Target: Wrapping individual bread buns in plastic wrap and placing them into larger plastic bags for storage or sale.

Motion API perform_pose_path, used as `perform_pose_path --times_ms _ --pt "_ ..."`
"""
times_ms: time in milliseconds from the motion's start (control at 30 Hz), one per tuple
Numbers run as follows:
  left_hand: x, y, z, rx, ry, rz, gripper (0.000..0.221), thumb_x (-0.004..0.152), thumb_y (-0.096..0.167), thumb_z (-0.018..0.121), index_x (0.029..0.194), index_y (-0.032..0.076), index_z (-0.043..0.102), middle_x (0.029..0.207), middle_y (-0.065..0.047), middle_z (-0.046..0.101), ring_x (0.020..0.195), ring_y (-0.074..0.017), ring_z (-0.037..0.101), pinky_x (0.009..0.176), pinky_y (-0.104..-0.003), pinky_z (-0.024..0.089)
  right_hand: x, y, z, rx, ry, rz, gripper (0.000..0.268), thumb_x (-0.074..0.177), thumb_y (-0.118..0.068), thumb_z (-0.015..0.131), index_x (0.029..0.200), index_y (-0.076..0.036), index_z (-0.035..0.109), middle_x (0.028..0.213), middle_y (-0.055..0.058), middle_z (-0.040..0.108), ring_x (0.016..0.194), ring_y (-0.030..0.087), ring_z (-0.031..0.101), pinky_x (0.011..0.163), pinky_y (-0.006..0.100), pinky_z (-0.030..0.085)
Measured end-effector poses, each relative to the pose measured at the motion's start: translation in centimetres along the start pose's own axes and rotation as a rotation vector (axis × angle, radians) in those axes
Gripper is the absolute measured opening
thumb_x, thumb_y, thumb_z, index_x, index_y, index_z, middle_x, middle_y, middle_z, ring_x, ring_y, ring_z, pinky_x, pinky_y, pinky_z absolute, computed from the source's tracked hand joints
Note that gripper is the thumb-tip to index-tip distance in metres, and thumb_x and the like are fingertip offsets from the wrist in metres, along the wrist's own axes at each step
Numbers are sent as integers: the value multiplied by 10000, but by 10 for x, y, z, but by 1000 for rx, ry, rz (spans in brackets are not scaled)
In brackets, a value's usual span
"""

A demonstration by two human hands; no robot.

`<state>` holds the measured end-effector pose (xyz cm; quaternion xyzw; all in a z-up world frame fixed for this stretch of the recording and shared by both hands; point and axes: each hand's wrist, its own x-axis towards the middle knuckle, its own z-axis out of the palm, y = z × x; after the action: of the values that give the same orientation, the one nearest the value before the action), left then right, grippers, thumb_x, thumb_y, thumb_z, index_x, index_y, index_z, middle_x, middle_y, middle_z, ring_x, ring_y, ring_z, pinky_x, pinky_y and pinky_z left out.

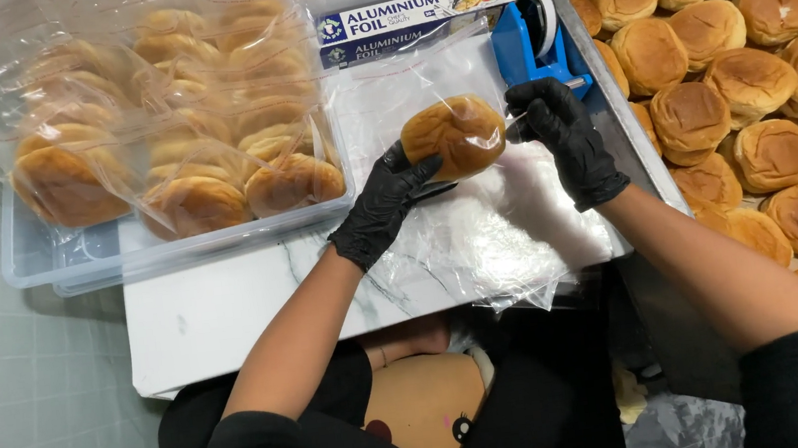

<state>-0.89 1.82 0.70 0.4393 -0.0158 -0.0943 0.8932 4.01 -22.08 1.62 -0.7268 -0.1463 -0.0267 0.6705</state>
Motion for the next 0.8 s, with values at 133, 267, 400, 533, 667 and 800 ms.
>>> perform_pose_path --times_ms 133,267,400,533,667,800 --pt "-2 4 2 64 -3 -9 480 819 76 857 1264 47 679 1118 -133 754 989 -236 744 870 -369 650 6 21 -7 -60 -31 -7 321 1024 -297 687 1203 -35 648 981 82 666 926 166 693 803 256 544" --pt "-5 9 8 129 23 -29 487 820 129 856 1271 74 680 1126 -96 754 973 -197 741 887 -350 642 4 36 -3 -34 -37 -18 115 978 -125 742 1011 -22 705 858 103 711 853 165 710 745 209 534" --pt "13 -16 -19 -174 -11 -54 431 867 -5 791 1279 24 665 1150 -192 738 1016 -387 732 849 -506 646 0 31 2 43 -25 -102 126 1030 -92 658 994 27 678 829 142 686 814 180 683 766 255 535" --pt "13 -15 -19 -218 -34 -34 427 883 -21 768 1292 19 654 1155 -206 732 1012 -405 729 833 -537 642 -2 20 7 -7 -18 -176 114 1028 -55 653 967 40 672 813 147 683 813 181 671 779 287 534" --pt "16 -17 -21 -266 -41 -17 414 886 -49 754 1283 12 654 1160 -218 728 997 -413 732 809 -559 647 -13 3 29 -131 93 -270 208 1064 -31 641 1063 177 654 916 284 658 963 385 671 892 471 539" --pt "12 -15 -21 -232 -5 -1 424 851 -49 784 1255 13 672 1111 -181 746 968 -374 745 786 -498 659 -7 -7 21 -39 19 -57 115 1026 -126 704 1026 -15 675 890 78 691 900 110 649 871 280 552"
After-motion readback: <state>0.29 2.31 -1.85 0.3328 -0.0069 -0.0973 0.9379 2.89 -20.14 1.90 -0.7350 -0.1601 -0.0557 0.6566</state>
